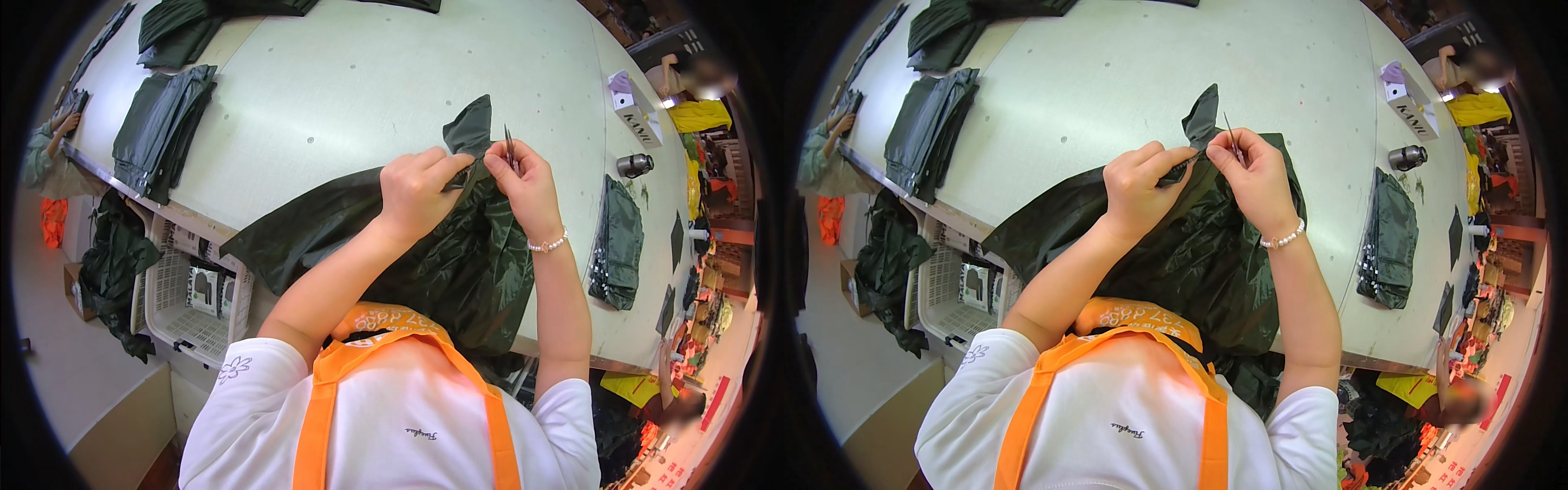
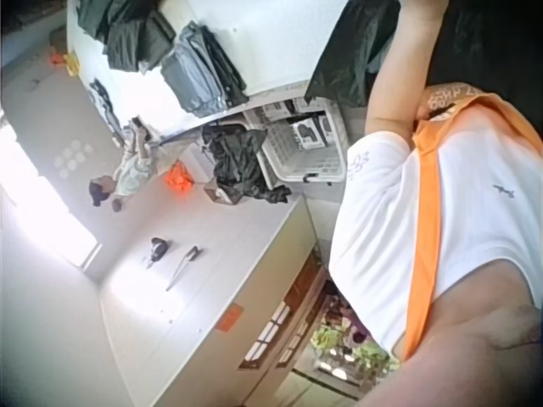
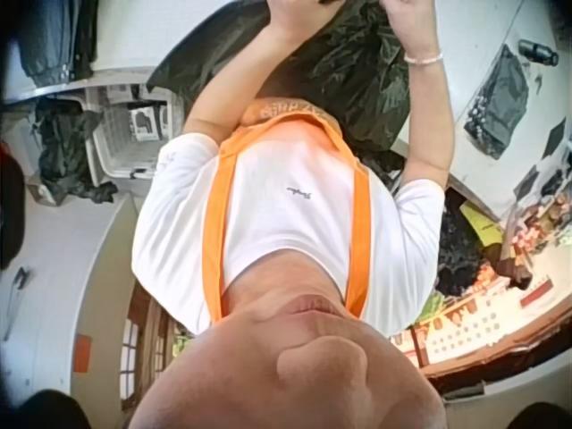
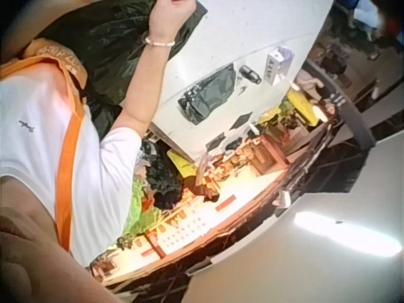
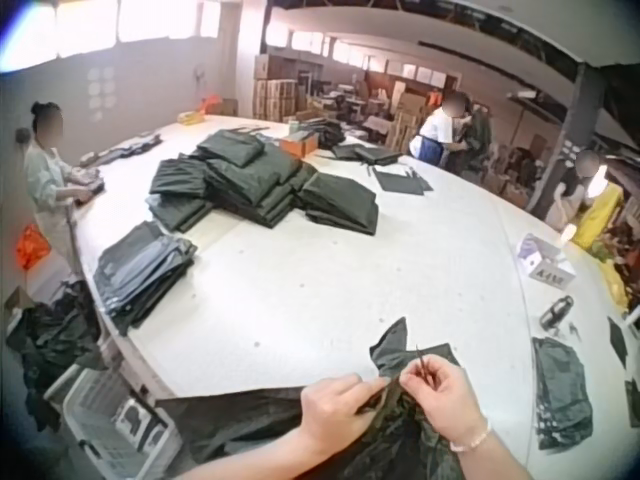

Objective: The person folds a dark green jacket on a white table, smoothing and aligning the fabric, then folds it into a compact rectangle and places it into a white plastic basket. The person then unfolds another jacket and begins folding it again.

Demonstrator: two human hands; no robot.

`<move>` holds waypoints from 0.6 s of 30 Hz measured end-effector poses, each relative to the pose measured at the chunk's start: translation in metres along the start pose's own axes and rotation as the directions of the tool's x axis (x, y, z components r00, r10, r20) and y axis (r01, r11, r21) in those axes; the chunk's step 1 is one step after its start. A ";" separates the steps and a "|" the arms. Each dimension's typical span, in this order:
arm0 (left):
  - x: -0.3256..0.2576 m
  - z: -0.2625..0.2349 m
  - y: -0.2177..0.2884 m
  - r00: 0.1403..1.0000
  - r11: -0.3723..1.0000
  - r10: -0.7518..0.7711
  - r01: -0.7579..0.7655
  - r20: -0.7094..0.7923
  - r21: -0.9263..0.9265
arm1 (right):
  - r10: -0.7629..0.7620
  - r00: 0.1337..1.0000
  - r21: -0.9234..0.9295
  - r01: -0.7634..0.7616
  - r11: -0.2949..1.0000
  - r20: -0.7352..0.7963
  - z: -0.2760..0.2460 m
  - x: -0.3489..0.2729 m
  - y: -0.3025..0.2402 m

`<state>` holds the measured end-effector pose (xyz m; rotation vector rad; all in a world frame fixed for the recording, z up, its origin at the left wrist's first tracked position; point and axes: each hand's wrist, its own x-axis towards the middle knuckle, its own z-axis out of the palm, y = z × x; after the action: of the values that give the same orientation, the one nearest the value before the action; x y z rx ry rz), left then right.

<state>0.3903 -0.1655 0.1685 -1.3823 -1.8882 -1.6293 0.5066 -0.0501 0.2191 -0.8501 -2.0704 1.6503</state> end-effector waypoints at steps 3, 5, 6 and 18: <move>-0.001 0.000 -0.001 1.000 1.000 0.002 -0.002 0.003 0.007 | -0.143 0.987 -0.062 0.139 0.988 -0.076 0.003 -0.010 0.003; 0.001 0.000 -0.002 1.000 1.000 0.001 -0.001 -0.004 0.008 | -0.196 0.978 -0.213 0.176 0.961 -0.073 0.001 -0.021 -0.002; 0.001 0.000 -0.002 1.000 1.000 -0.002 0.002 -0.008 0.006 | -0.177 0.983 -0.332 0.154 0.931 -0.041 -0.003 -0.027 -0.007; 0.002 0.002 0.000 1.000 1.000 -0.008 0.008 0.005 0.007 | -0.468 0.884 -0.641 0.349 0.684 -0.018 0.007 -0.022 -0.004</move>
<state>0.3902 -0.1630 0.1694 -1.3791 -1.9029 -1.6236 0.5178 -0.0702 0.2230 -0.6024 -2.4673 0.6091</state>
